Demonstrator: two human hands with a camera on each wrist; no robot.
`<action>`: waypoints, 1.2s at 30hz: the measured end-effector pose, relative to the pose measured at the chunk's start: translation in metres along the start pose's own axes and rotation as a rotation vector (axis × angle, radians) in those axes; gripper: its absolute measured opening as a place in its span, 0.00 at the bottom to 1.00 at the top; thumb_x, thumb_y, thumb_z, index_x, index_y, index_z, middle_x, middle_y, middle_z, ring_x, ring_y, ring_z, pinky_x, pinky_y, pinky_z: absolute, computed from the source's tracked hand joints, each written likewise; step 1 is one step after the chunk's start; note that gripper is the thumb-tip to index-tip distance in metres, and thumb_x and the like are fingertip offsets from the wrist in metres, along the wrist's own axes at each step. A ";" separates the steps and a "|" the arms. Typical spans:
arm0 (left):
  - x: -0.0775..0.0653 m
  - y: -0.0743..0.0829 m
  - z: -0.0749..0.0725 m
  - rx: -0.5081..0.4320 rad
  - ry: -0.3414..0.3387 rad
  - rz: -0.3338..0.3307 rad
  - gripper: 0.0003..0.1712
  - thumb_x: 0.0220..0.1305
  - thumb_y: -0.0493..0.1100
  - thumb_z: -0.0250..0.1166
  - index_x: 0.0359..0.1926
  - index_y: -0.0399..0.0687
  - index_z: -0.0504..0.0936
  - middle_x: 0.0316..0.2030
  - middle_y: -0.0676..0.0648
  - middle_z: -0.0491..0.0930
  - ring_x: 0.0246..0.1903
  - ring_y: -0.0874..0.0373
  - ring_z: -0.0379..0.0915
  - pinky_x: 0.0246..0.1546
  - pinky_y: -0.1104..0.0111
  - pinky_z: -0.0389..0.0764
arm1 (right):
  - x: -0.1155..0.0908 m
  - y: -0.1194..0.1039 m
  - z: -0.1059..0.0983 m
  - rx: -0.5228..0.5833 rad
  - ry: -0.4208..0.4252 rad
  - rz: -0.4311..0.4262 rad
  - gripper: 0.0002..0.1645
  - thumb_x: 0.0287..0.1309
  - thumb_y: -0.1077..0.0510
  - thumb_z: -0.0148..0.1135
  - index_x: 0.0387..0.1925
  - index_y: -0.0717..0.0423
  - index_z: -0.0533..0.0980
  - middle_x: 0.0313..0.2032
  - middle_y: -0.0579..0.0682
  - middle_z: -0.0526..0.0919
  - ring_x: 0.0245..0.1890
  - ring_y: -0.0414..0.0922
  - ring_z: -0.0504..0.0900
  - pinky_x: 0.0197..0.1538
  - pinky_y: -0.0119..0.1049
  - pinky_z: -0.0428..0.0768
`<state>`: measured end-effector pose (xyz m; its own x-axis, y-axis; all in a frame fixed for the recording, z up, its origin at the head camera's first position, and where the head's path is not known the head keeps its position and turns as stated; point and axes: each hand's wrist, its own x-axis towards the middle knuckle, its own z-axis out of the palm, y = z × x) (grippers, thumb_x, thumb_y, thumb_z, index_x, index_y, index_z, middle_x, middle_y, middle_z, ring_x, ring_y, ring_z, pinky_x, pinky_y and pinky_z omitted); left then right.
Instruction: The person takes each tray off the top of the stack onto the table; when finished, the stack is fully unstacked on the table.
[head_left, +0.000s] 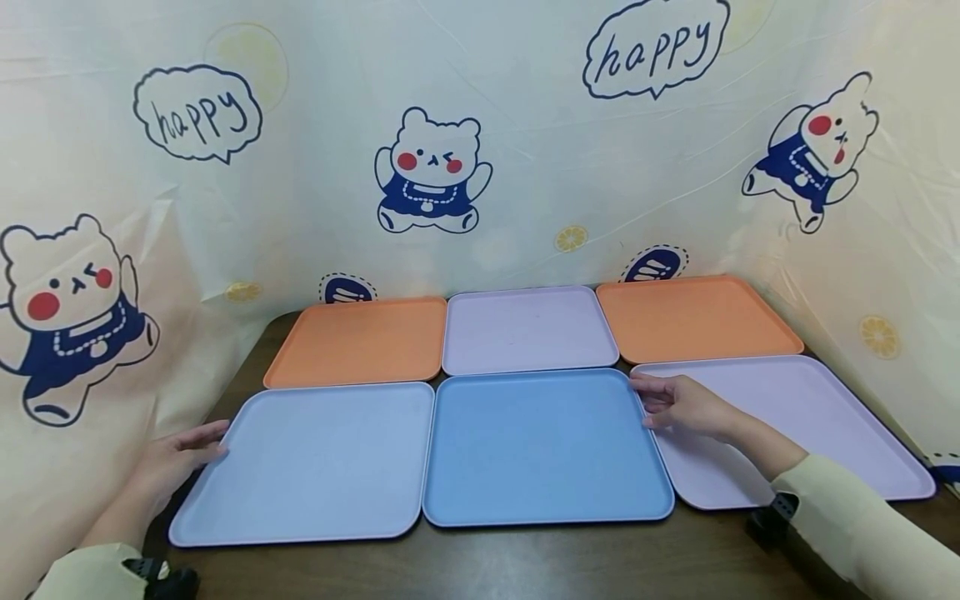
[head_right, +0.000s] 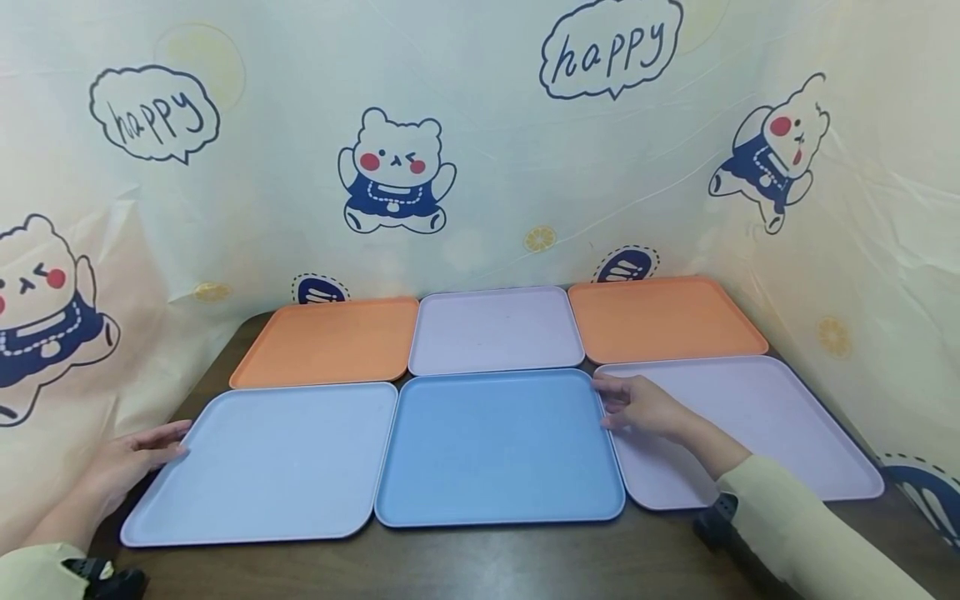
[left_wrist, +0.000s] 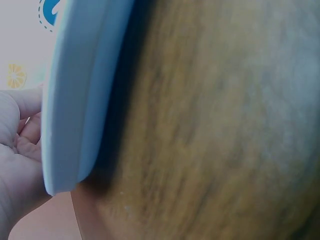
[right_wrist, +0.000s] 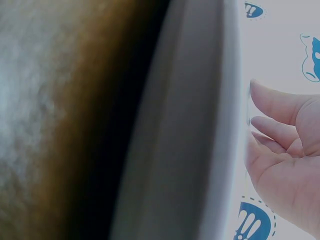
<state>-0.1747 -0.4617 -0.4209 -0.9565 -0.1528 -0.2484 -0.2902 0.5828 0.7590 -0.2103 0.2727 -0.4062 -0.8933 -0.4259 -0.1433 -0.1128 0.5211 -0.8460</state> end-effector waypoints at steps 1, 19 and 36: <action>0.000 0.000 0.000 0.000 -0.001 0.000 0.42 0.66 0.50 0.65 0.69 0.29 0.59 0.66 0.26 0.57 0.65 0.29 0.52 0.58 0.40 0.62 | 0.000 0.000 0.000 0.002 -0.001 -0.001 0.40 0.55 0.68 0.67 0.67 0.72 0.61 0.69 0.70 0.54 0.61 0.63 0.70 0.56 0.45 0.75; -0.005 0.009 0.003 0.102 0.061 0.093 0.38 0.67 0.48 0.62 0.68 0.27 0.60 0.65 0.24 0.60 0.62 0.29 0.57 0.53 0.39 0.67 | -0.002 -0.005 0.000 -0.001 0.008 -0.010 0.41 0.56 0.66 0.67 0.67 0.73 0.60 0.68 0.71 0.57 0.61 0.63 0.70 0.55 0.43 0.76; -0.005 0.108 0.062 0.143 0.085 0.315 0.40 0.63 0.49 0.68 0.70 0.37 0.64 0.65 0.29 0.63 0.62 0.32 0.60 0.55 0.41 0.68 | 0.001 -0.023 -0.007 -0.085 0.099 -0.093 0.37 0.61 0.66 0.63 0.69 0.69 0.60 0.66 0.68 0.63 0.65 0.64 0.65 0.55 0.49 0.75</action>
<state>-0.1999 -0.3485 -0.3753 -0.9992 -0.0096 0.0400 0.0210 0.7165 0.6972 -0.2112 0.2658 -0.3834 -0.9153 -0.4027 -0.0117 -0.2295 0.5451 -0.8063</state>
